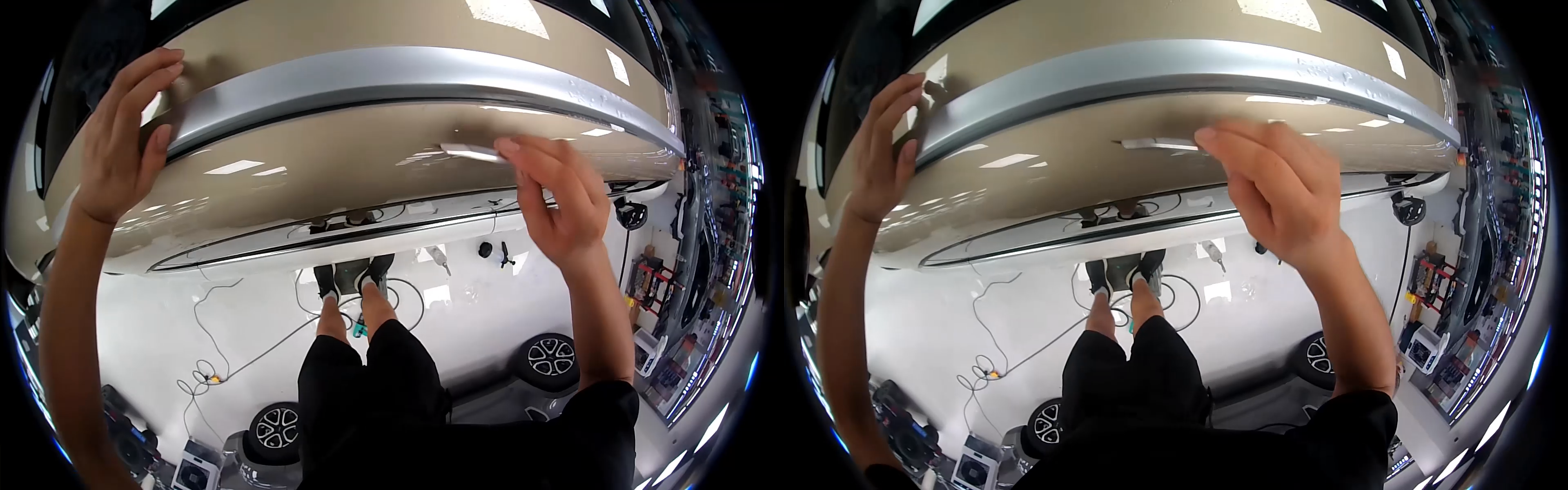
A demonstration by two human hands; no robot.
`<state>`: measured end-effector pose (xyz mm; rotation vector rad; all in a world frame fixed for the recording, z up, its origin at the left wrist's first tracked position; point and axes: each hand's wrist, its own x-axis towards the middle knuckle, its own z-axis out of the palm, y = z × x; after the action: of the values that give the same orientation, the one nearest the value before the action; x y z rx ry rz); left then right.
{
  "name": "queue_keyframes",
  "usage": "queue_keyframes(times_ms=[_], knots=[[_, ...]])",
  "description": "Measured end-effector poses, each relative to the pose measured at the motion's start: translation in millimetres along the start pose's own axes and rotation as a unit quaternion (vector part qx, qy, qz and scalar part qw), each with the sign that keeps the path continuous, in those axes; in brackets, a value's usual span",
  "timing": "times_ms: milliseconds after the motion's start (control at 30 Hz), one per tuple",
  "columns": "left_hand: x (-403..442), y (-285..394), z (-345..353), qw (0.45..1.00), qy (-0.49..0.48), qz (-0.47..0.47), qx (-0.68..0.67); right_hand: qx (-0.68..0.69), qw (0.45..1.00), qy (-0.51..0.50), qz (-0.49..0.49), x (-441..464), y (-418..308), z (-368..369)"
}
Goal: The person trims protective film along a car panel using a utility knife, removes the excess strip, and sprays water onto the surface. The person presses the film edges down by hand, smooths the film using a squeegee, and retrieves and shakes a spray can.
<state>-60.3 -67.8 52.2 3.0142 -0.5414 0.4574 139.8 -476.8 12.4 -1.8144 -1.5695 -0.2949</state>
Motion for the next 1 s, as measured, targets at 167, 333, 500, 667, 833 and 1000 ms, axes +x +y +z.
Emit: queue_keyframes(times_ms=[167,333,500,667,833,1000], knots=[[8.5,30.9,-16.2,0.995,0.079,-0.014,0.062,0.01,0.998,-0.048,0.049,-26.9,-73.9,-44.5],[64.3,143.5,-11.9,0.989,0.081,-0.105,-0.063,-0.009,0.987,-0.11,0.121,-50.2,-116.2,-100.7],[97.4,165.2,32.8,0.968,0.086,-0.218,-0.086,-0.002,0.964,-0.153,0.22,-88.3,-121.5,-114.9],[114.1,165.4,49.1,0.961,0.057,-0.267,-0.045,0.05,0.919,-0.161,0.357,-136.5,-141.6,-88.1],[131.7,151.1,40.7,0.965,-0.007,-0.261,-0.04,0.09,0.899,-0.157,0.399,-140.9,-158.5,-59.2],[134.9,139.2,40.6,0.972,-0.006,-0.225,-0.067,0.034,0.912,-0.125,0.389,-127.2,-142.6,-65.2]])
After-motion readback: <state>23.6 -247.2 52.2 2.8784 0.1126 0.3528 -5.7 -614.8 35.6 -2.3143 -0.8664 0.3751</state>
